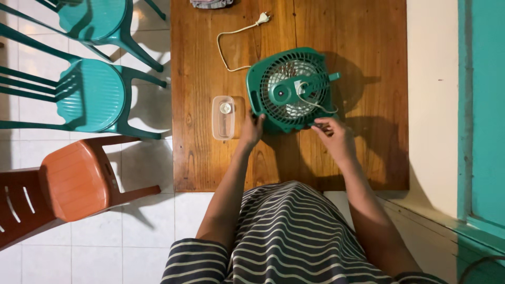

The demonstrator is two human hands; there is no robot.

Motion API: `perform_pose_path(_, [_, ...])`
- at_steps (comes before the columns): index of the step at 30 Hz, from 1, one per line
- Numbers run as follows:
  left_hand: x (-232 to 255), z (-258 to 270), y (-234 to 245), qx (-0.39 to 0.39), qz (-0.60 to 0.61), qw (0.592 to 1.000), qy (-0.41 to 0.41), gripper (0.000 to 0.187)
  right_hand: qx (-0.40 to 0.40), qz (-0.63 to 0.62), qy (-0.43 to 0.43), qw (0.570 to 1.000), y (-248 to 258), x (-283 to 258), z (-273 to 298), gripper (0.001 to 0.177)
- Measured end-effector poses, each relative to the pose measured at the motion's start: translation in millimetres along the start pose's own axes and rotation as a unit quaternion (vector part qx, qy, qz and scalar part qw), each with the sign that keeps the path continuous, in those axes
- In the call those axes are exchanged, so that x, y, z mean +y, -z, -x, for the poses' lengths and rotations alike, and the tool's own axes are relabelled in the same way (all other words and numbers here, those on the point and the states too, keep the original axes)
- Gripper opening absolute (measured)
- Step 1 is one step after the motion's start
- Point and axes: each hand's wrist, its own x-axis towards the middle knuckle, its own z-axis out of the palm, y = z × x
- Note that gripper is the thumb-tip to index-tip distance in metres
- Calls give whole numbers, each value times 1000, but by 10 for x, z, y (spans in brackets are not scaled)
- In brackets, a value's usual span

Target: The person uses a screwdriver to tighten screws on the base of a green electric fan placed on a wooden table. The person repeatedly adjusts the fan and repositions the screwdriver while working on the same fastener area.

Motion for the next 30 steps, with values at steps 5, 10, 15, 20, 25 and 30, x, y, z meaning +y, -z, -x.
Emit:
perform_pose_path(5, [74,193,39,-126,248,953,123,57,43,-89,11,995,15,284,-82,22])
perform_pose_path(10, [140,241,126,-116,275,944,142,57,-21,-189,-30,981,162,371,-45,22])
perform_pose_path(15, [340,261,135,-40,302,939,161,61,-126,-89,-165,974,356,196,-39,32])
perform_pose_path(20, [542,370,-16,58,377,919,97,66,-63,-124,-33,990,281,152,35,28])
perform_pose_path(25, [544,299,51,-7,368,929,44,77,-14,-57,-21,998,97,113,-28,24])
perform_pose_path(30, [358,167,126,-64,377,924,21,77,1,-44,46,998,132,-37,-18,21])
